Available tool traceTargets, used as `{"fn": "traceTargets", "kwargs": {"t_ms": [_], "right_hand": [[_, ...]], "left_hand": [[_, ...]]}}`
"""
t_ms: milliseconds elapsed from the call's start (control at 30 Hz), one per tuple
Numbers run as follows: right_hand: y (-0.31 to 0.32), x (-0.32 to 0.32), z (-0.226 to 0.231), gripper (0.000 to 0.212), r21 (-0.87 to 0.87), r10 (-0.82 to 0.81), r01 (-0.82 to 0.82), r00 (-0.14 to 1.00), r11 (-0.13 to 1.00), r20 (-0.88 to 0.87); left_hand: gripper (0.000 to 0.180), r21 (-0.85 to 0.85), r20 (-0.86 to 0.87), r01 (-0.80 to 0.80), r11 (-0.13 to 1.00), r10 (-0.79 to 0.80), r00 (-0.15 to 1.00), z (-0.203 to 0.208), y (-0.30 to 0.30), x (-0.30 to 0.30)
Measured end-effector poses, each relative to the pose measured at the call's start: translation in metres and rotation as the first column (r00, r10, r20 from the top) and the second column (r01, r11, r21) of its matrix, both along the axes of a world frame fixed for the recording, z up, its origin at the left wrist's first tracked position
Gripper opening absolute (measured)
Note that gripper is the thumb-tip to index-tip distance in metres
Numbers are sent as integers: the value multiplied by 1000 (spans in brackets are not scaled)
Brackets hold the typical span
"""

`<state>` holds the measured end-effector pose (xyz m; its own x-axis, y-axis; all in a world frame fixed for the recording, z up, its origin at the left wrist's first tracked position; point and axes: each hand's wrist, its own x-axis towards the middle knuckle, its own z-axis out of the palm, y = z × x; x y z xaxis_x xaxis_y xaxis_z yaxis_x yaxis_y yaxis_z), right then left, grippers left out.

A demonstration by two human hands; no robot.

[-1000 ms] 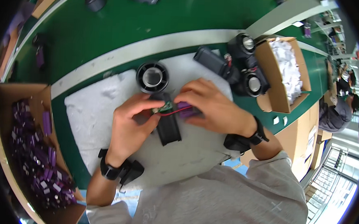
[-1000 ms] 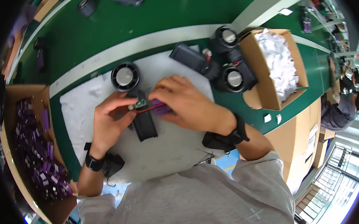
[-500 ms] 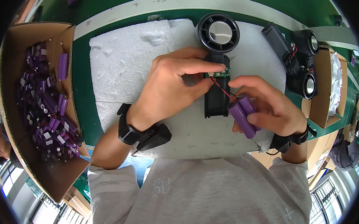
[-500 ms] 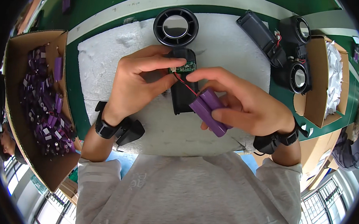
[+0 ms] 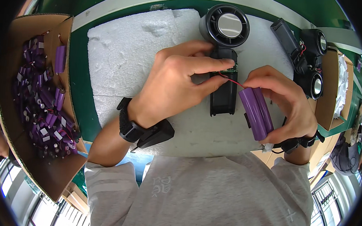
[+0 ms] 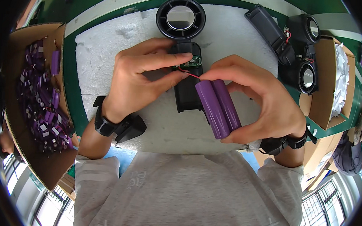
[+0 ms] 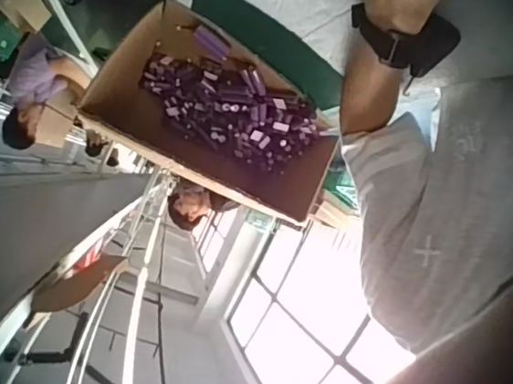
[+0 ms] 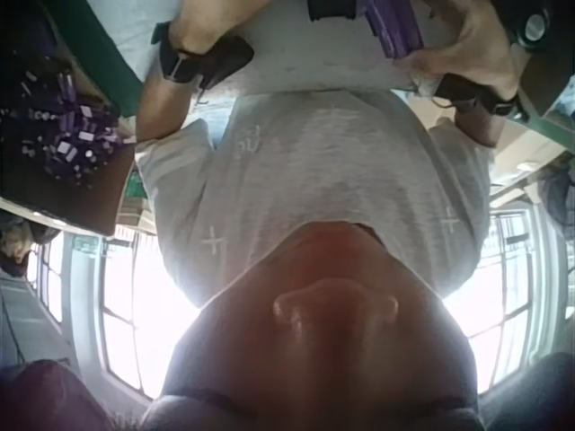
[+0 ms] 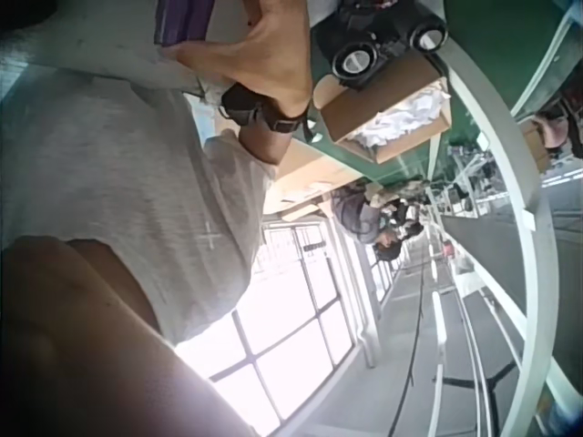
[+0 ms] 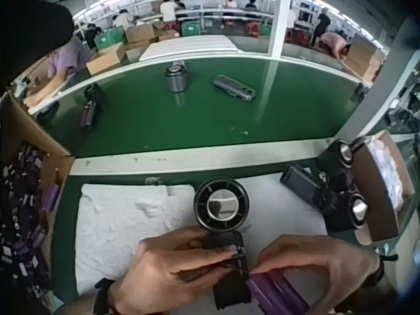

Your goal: The person connects a battery pack to a circuit board inside a handheld fan housing, inserts the battery into the handle, and then removes it to re-seat the connection. After setting the fan aside, they pick up a new battery pack and apply a piece of tape to it.

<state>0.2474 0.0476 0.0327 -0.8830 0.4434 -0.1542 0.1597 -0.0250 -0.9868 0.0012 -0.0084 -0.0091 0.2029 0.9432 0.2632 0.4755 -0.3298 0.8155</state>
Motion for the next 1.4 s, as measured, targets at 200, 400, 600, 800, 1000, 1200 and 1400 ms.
{"fn": "traceTargets", "kwargs": {"t_ms": [200, 400, 600, 800, 1000, 1200, 1400], "right_hand": [[-13, -6, -11, 88, -83, -49, 49, 999, 995, 12], [-30, -16, -24, 88, 304, -128, 118, 992, 945, 14], [-36, -30, -26, 75, 594, -162, 144, 987, 792, -24], [-47, -35, -20, 56, 686, -273, 183, 962, 704, 24], [-49, -35, -20, 48, 724, -272, 182, 962, 665, 8], [-50, -32, -24, 39, 776, -245, 167, 969, 608, -17], [-54, -35, -29, 40, 768, -275, 207, 960, 606, -41]], "left_hand": [[39, 22, 5, 19, 1000, -19, 1000, -1, 1, -2], [37, -2, 15, 74, 997, -74, 997, 0, 2, -6], [37, 65, -62, 108, 992, -104, 993, 1, 1, -7], [37, 97, -98, 125, 987, -116, 988, 1, 1, -8], [36, 103, -87, 142, 984, -134, 987, 2, 2, -10], [35, 30, -47, 157, 987, -155, 987, 4, 3, -13], [36, -58, 36, 168, 984, -166, 985, 4, 4, -14]]}}
